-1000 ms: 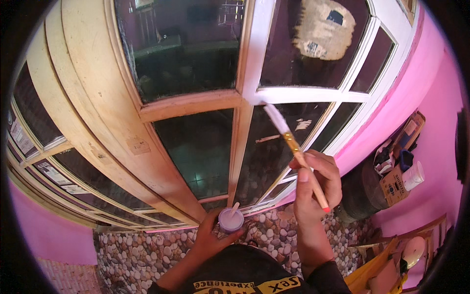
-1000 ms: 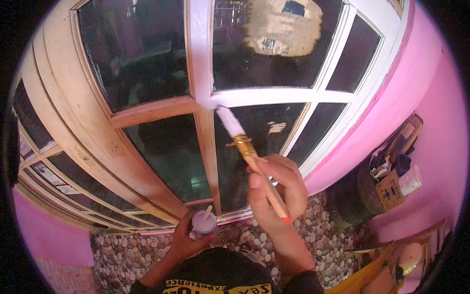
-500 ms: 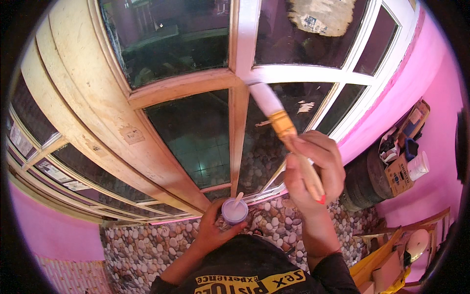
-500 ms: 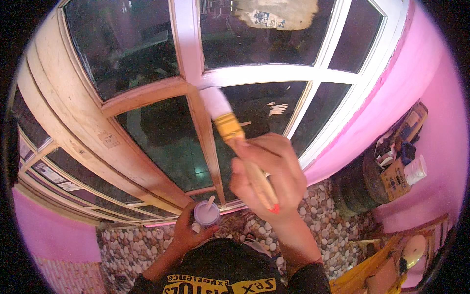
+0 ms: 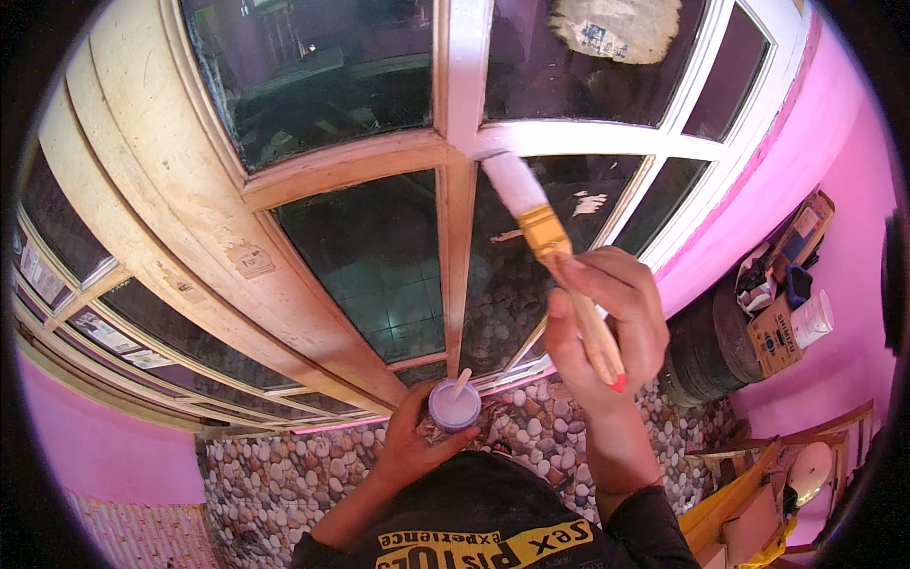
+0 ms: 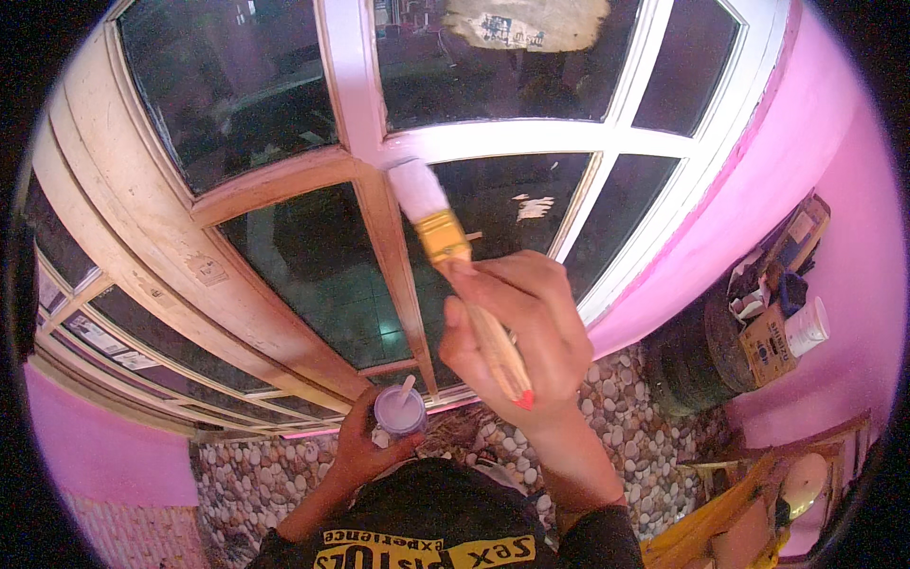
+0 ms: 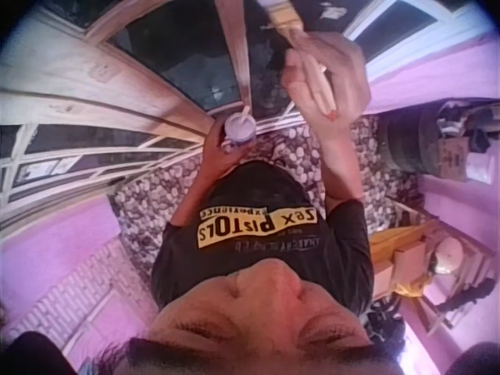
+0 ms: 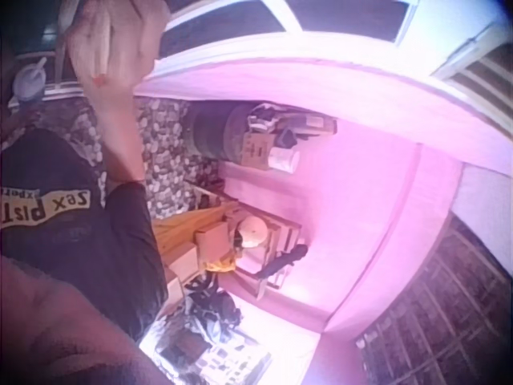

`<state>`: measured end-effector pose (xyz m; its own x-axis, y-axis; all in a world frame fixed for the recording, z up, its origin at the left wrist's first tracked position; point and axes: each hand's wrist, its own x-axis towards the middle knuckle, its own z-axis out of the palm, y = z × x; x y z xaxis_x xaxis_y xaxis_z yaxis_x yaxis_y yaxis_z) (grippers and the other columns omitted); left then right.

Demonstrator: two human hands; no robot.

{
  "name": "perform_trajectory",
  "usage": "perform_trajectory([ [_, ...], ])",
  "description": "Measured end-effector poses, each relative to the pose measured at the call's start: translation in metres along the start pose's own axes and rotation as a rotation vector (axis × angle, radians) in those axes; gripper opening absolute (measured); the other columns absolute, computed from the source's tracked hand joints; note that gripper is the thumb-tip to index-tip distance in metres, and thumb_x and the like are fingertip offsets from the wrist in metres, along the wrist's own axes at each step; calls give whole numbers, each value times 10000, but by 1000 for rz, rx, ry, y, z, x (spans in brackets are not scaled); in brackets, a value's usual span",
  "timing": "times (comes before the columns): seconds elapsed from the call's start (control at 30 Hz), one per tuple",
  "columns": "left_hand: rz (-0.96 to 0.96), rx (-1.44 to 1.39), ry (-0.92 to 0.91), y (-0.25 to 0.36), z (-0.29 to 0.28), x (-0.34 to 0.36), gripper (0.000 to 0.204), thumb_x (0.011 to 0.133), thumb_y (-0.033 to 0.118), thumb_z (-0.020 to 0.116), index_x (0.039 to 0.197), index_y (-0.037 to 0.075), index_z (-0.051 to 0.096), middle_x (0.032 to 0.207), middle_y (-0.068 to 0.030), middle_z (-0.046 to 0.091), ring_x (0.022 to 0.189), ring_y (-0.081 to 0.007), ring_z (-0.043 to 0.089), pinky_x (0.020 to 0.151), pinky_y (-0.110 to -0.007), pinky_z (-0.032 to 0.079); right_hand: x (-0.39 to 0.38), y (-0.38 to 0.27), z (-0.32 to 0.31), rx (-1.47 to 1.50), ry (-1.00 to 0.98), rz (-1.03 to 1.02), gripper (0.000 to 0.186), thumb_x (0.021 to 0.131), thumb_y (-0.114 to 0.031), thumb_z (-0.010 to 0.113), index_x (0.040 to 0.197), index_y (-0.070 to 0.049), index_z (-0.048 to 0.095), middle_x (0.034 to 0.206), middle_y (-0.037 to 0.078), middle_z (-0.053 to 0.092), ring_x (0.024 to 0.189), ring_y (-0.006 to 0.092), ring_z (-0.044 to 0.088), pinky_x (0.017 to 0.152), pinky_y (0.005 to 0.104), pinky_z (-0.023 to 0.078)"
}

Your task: The person paints the wooden frame of a glass door using a brush and a small container of white paint, applying paint to the vertical and horizontal muntins.

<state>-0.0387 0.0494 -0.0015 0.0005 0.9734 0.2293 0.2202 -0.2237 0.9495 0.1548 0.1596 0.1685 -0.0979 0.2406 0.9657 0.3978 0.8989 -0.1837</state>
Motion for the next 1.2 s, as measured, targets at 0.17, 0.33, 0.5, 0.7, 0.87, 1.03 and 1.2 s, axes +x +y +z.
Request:
perform_trajectory([
  [0.17, 19, 1, -5, -1, 0, 1, 706, 756, 221, 893, 1308, -20, 524, 1239, -161, 598, 1172, -260, 605, 1020, -368, 466, -2, 8, -6, -13, -2, 82, 346, 750, 84, 727, 1085, 15, 677, 976, 163, 678, 830, 261, 658, 733, 338, 544],
  [0.33, -1, -5, -12, 9, 0, 4, 701, 759, 218, 892, 1307, -18, 523, 1243, -153, 594, 1177, -251, 599, 1025, -364, 462, -5, 13, -18, -198, 66, 77, 288, 799, 52, 718, 1082, 22, 677, 980, 162, 687, 830, 260, 667, 734, 334, 544],
  [0.5, -22, -14, -27, 8, 1, 5, 709, 763, 201, 890, 1322, -16, 512, 1263, -147, 586, 1186, -245, 593, 1033, -363, 458, -3, 8, -7, -62, 4, -27, 304, 781, 56, 729, 1078, 16, 684, 951, 156, 681, 822, 270, 664, 712, 348, 542],
  [0.7, -27, -32, -14, 9, 4, 6, 720, 764, 197, 889, 1335, -16, 504, 1280, -155, 582, 1201, -242, 585, 1041, -366, 457, -5, 25, -20, -208, 65, 51, 302, 779, 67, 722, 1074, 23, 681, 977, 161, 683, 823, 269, 665, 734, 338, 541],
  [0.87, 1, 46, -34, 8, 5, 6, 731, 767, 195, 890, 1341, -24, 493, 1277, -153, 582, 1198, -234, 583, 1045, -363, 453, -4, 16, -29, -191, 94, 74, 273, 793, 51, 712, 1062, 16, 686, 975, 156, 693, 822, 268, 667, 738, 353, 547],
  [1.03, -4, -1, -34, 6, 8, 7, 729, 759, 194, 896, 1332, -25, 502, 1271, -146, 584, 1192, -229, 582, 1043, -357, 450, -5, 14, -12, -53, 23, -3, 326, 744, 64, 750, 1060, 14, 684, 960, 148, 672, 812, 273, 659, 711, 355, 540],
  [1.2, -6, -1, -8, 6, 11, 6, 726, 753, 188, 900, 1325, -25, 507, 1276, -141, 583, 1180, -225, 584, 1031, -353, 451, -7, 28, -27, -196, 88, 108, 305, 753, 75, 725, 1049, 11, 692, 960, 155, 679, 821, 267, 671, 737, 342, 541],
])
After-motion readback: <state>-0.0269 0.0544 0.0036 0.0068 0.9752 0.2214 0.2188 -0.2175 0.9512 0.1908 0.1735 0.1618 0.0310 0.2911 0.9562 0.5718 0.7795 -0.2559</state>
